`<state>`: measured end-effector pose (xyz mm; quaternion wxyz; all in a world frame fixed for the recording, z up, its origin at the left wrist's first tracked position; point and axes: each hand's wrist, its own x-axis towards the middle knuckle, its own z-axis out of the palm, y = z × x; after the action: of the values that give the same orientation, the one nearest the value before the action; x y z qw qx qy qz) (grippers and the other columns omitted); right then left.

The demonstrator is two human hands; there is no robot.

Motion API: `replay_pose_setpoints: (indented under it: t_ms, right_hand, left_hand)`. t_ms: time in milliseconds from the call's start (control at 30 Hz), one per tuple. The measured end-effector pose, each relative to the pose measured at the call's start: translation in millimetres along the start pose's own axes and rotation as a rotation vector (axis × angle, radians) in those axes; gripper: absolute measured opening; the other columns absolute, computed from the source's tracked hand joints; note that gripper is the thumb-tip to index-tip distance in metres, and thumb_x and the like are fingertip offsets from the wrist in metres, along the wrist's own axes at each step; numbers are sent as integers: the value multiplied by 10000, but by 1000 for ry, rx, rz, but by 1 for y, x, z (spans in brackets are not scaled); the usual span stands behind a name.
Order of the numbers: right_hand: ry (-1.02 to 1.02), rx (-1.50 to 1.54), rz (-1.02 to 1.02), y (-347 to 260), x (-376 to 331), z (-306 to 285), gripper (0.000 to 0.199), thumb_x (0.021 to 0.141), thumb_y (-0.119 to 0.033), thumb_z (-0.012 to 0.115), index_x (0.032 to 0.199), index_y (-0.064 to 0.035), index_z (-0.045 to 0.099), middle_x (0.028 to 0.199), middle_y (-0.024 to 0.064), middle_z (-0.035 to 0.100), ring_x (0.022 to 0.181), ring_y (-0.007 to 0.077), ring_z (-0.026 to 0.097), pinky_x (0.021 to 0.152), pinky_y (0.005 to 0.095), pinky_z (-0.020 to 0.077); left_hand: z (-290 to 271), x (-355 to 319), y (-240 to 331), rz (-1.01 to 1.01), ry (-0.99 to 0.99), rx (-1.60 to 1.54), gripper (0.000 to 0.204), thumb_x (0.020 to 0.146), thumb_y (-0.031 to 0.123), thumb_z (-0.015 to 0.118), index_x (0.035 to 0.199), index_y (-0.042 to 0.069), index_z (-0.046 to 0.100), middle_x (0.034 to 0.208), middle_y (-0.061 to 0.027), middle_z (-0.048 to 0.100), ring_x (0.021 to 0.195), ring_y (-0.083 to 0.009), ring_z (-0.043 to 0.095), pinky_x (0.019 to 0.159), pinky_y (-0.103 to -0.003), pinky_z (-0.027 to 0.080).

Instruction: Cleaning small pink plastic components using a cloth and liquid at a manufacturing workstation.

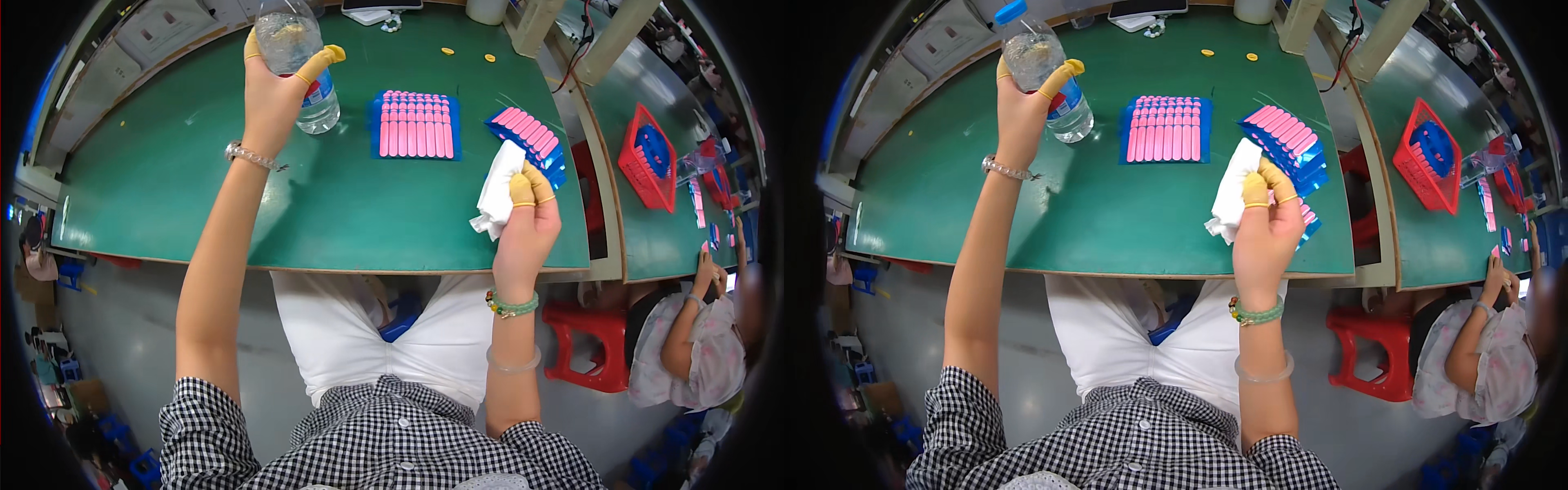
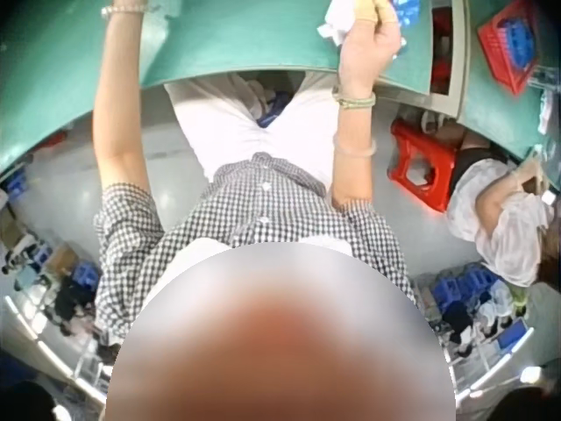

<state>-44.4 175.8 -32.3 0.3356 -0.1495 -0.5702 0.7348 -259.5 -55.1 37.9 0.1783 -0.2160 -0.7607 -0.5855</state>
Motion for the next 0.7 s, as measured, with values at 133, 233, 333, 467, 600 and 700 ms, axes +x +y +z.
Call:
replay_pose_setpoints:
  t_ms: [133, 233, 333, 467, 600, 700]
  right_hand:
    - [-11, -93, -98, 2, -6, -4, 264, 1015, -37, 626, 1262, 54, 651, 1196, 65, 660, 1003, 86, 617, 851, 240, 522]
    - [26, -90, -83, 5, -2, -7, 268, 1021, -51, 625, 1267, 52, 650, 1204, 75, 661, 1027, 98, 623, 876, 244, 523]
    - [63, -51, -45, 8, -2, -13, 266, 1026, -55, 620, 1266, 53, 652, 1208, 76, 662, 1056, 110, 624, 910, 251, 517]
    - [51, -91, -99, 10, -5, -11, 259, 1031, -63, 615, 1261, 50, 657, 1192, 72, 667, 1039, 110, 630, 899, 253, 523]
    - [-6, -37, -142, 3, -11, -9, 257, 1029, -65, 619, 1254, 53, 658, 1158, 52, 663, 980, 96, 641, 836, 242, 535]
    - [-90, -35, -94, -13, -9, -8, 249, 1024, -68, 629, 1239, 52, 666, 1100, 32, 650, 897, 76, 644, 753, 227, 536]
  left_hand:
    - [-1, -3, -1, 69, 22, 7, 946, 838, 238, 883, 1537, -6, 295, 1421, -211, 517, 1194, -253, 625, 948, -344, 558]
    - [-18, -18, 4, 323, 275, 304, 972, 842, 292, 882, 1561, -4, 298, 1472, -219, 466, 1304, -337, 506, 1107, -424, 411]
    - [-10, -68, 31, 587, 171, 840, 778, 841, 342, 862, 1468, 34, 518, 1452, -160, 504, 1345, -334, 437, 1177, -468, 230]
    - [38, -132, 54, 469, -325, 979, 645, 925, 507, 698, 1440, 130, 607, 1410, -78, 569, 1371, -295, 445, 1162, -538, 178]
    - [42, -143, 57, 329, -576, 1035, 671, 948, 581, 614, 1446, 132, 599, 1442, -93, 547, 1397, -316, 424, 1160, -612, 157]
    - [27, -169, 73, 362, -776, 895, 737, 946, 612, 590, 1504, 135, 536, 1558, -98, 478, 1463, -341, 373, 1190, -631, 106]
